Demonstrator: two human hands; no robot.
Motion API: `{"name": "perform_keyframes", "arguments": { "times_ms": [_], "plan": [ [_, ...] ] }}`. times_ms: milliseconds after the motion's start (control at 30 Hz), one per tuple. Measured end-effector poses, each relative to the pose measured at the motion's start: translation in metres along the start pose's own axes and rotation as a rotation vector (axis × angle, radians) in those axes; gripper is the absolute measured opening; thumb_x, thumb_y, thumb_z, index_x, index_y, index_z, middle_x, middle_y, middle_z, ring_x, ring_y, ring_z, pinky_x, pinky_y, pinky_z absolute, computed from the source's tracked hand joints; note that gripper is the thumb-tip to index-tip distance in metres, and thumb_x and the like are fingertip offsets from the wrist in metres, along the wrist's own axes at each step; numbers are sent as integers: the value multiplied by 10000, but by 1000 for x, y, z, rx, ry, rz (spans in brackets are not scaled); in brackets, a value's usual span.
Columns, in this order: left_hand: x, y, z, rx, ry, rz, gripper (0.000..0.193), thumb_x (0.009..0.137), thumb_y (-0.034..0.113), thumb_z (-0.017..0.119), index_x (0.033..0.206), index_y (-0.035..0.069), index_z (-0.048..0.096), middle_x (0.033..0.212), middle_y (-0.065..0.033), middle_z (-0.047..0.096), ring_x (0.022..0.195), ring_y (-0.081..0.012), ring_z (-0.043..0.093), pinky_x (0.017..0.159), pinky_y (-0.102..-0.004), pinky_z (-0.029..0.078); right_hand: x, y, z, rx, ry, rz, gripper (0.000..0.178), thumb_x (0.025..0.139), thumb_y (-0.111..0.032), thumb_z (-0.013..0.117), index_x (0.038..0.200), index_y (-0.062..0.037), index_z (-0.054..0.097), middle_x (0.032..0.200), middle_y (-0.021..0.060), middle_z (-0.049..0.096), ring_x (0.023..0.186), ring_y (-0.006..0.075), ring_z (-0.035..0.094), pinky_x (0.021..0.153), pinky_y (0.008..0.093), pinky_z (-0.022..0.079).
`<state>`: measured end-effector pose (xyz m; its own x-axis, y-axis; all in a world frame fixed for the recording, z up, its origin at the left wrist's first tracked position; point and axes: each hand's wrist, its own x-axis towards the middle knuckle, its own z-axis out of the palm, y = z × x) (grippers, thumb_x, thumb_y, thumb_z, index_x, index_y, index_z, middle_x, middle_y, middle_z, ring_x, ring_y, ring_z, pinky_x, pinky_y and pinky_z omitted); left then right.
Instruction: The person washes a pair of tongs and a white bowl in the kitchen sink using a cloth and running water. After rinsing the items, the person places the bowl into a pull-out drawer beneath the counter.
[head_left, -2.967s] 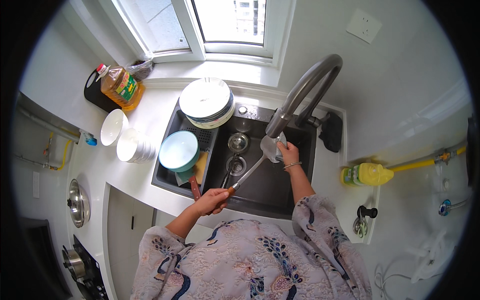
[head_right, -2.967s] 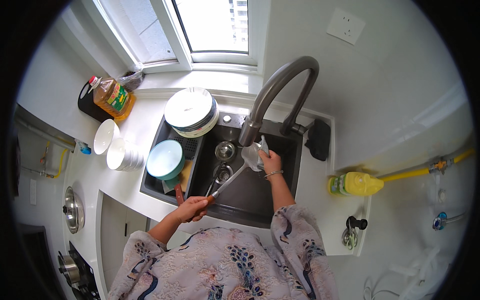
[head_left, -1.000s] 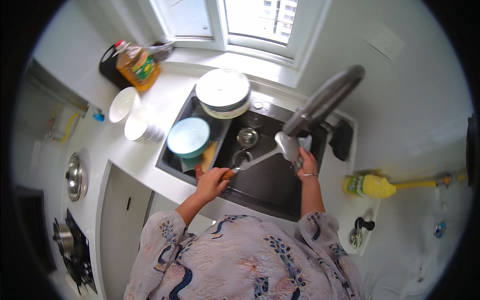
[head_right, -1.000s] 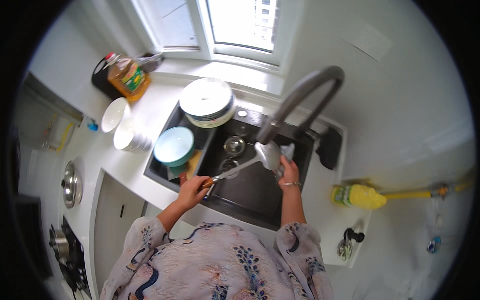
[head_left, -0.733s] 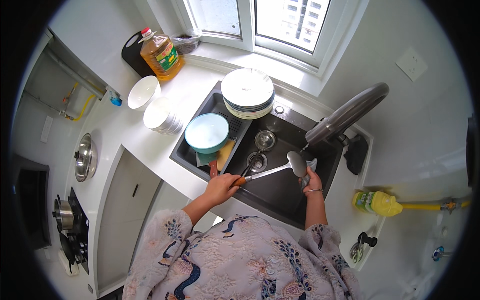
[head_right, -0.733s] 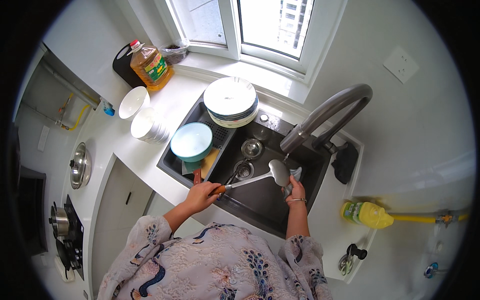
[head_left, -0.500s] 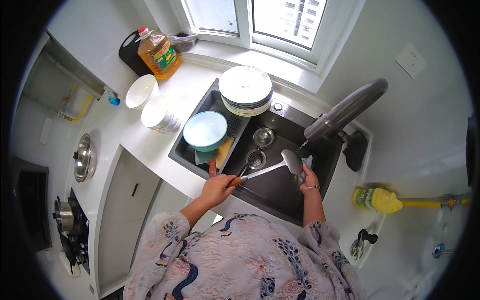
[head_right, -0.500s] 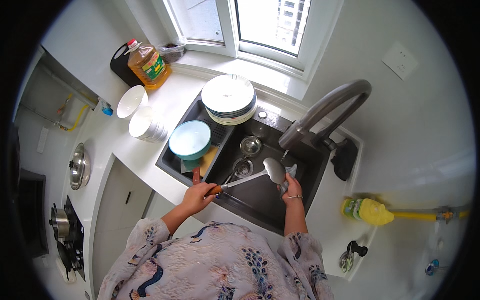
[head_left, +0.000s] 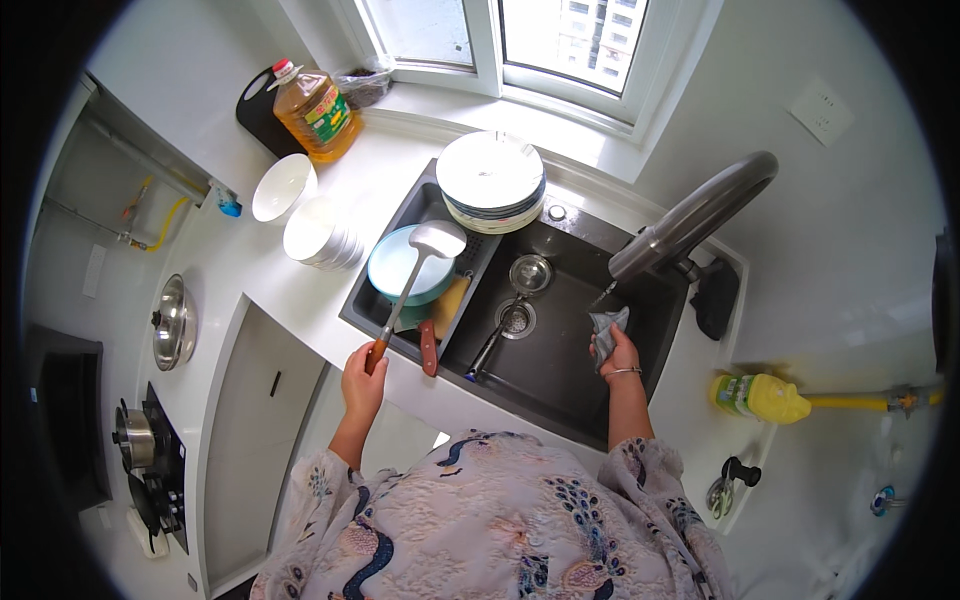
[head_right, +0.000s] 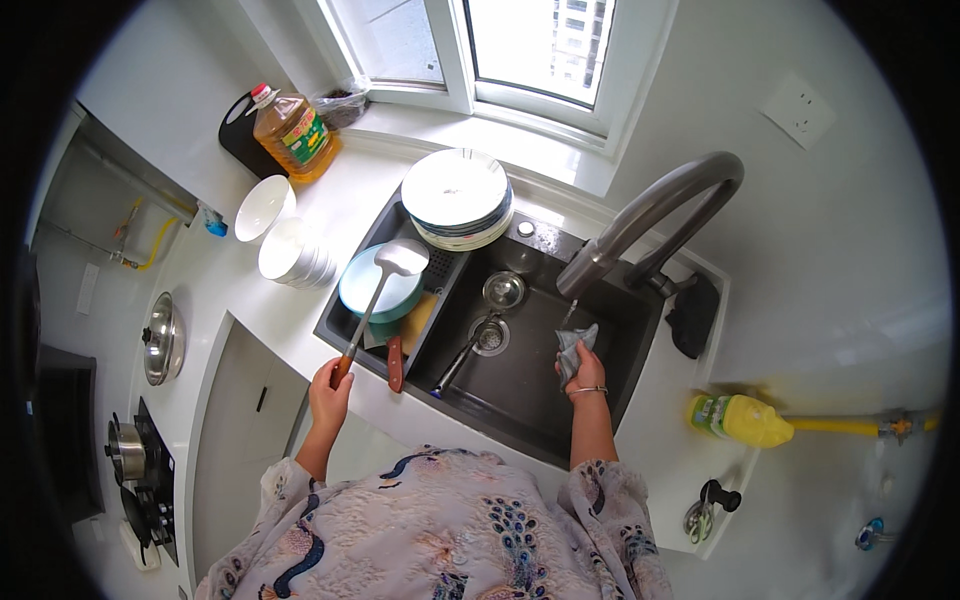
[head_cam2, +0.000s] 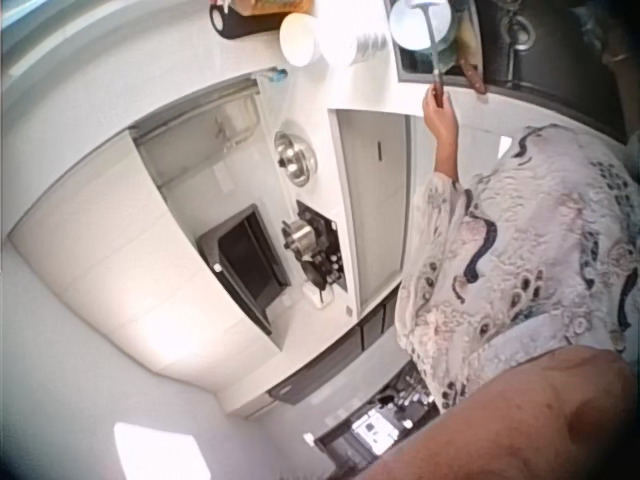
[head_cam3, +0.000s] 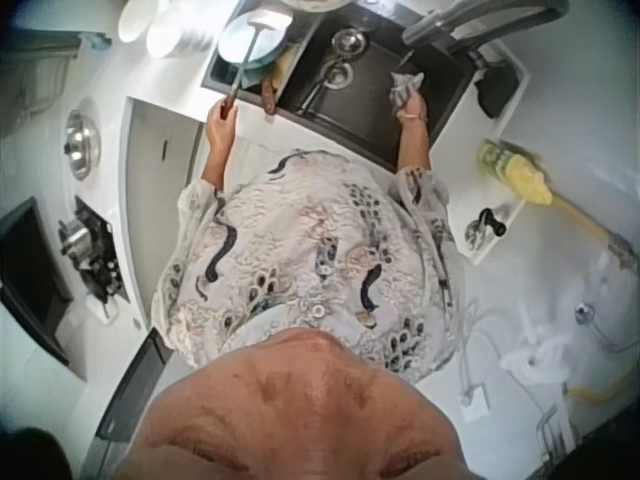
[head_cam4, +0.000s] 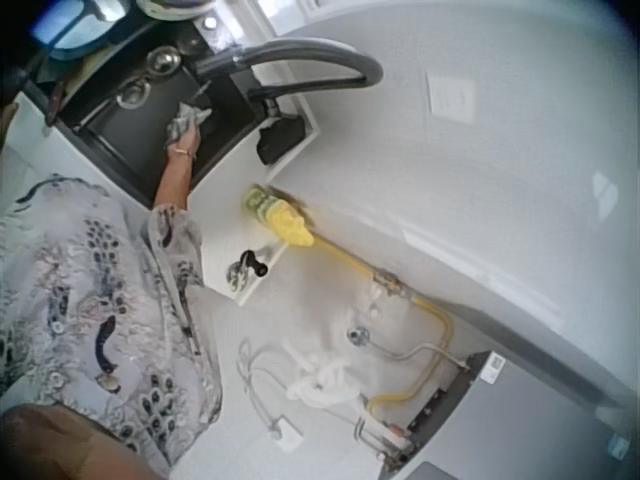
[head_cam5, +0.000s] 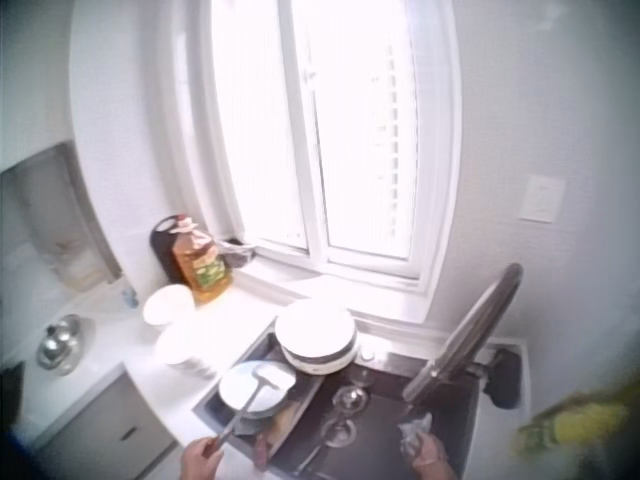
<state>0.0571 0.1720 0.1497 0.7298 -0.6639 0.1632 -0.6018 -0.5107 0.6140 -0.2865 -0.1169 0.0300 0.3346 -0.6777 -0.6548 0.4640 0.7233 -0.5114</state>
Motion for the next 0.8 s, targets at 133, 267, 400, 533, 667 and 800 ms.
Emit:
{"name": "perform_keyframes", "arguments": {
  "times_ms": [133, 267, 400, 533, 667, 800],
  "plan": [
    [17, 4, 5, 17, -12, -82, 331, 760, 133, 659, 1065, 29, 586, 976, -136, 614, 898, -278, 590, 796, -347, 469, -22, -8, 44, -97, -123, -68, 219, 921, -204, 504, 1069, -44, 533, 917, 92, 621, 737, 239, 627, 602, 377, 525],
    [35, 0, 12, 53, -44, -100, 323, 779, 159, 631, 1075, 40, 581, 999, -131, 608, 931, -288, 581, 809, -360, 464, -24, -11, 65, -237, -266, -130, 236, 929, -183, 488, 1104, -27, 521, 970, 97, 620, 799, 239, 633, 653, 386, 539],
    [55, 7, 12, 95, -87, -159, 334, 792, 182, 608, 1098, 52, 574, 1035, -123, 596, 966, -291, 572, 821, -372, 458, -27, -8, 82, -267, -289, -116, 235, 931, -136, 473, 1106, 11, 526, 996, 94, 617, 869, 190, 618, 792, 364, 526],
    [75, 7, 12, 141, -127, -156, 317, 795, 181, 586, 1090, 67, 575, 1001, -132, 601, 939, -311, 575, 801, -398, 462, -26, -4, 98, -302, -359, -160, 226, 929, -135, 480, 1087, 16, 535, 986, 94, 619, 850, 191, 621, 777, 339, 524],
    [83, 18, 10, 199, -90, -97, 282, 779, 143, 584, 1053, 76, 582, 986, -122, 593, 918, -316, 569, 764, -418, 461, -21, 1, 106, -297, -385, -134, 219, 929, -129, 479, 1074, 24, 539, 980, 93, 621, 839, 190, 622, 767, 329, 520],
    [78, 48, 28, 238, 181, 348, 298, 765, 103, 610, 1056, 50, 582, 987, -127, 579, 895, -314, 559, 759, -389, 455, -23, -3, 101, -283, -330, -133, 218, 932, -127, 472, 1079, 20, 538, 980, 91, 619, 852, 189, 617, 788, 345, 521]
  ]
}}
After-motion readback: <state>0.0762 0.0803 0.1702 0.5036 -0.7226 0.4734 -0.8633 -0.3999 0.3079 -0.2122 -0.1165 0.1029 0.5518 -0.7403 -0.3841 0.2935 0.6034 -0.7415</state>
